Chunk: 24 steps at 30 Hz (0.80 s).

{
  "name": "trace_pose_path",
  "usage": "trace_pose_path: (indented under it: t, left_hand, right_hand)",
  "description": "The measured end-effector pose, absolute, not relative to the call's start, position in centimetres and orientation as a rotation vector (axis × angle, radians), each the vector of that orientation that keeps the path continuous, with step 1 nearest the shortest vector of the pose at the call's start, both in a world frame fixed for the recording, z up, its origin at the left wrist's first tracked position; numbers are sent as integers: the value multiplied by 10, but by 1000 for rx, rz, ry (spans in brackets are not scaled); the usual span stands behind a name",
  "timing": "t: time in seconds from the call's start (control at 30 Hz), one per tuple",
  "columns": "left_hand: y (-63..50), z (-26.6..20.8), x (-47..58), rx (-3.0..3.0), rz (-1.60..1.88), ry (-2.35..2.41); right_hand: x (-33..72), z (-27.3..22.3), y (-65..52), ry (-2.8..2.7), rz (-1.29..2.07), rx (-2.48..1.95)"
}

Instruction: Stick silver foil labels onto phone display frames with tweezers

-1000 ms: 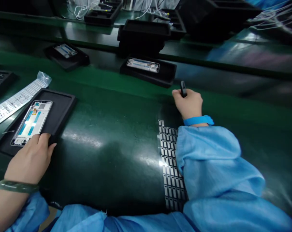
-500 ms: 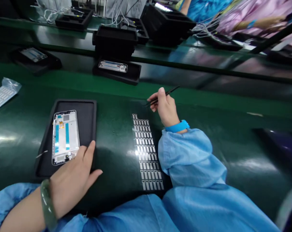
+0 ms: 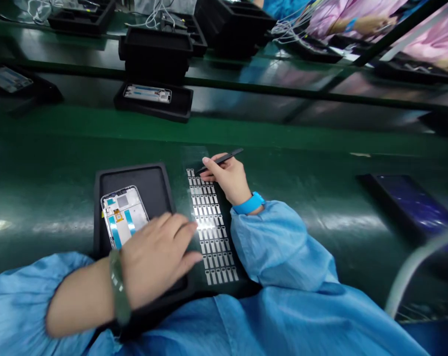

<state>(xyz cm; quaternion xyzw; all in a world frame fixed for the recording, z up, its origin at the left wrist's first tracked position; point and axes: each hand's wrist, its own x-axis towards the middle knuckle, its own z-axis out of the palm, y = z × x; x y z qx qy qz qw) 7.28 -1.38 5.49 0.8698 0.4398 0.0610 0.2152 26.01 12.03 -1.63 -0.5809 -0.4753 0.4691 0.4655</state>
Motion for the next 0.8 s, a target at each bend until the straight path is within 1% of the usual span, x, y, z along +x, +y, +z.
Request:
trace_pose_path:
  t: [0.1,0.27,0.5,0.8]
  left_hand:
    - [19,37,85,2646,243,1173]
    - [40,8,95,2662,169,1126]
    - [40,3,94,2649,258,1115]
    - [44,-5,102,2724,320,1167]
  right_hand:
    - [259,-17,121,-1192,1142,-1441]
    - [257,-17,119,-1229,1128,-1454]
    - [251,-14,118,-1197,1150,-1483]
    - [263,15,121,-1130,1397,-1445]
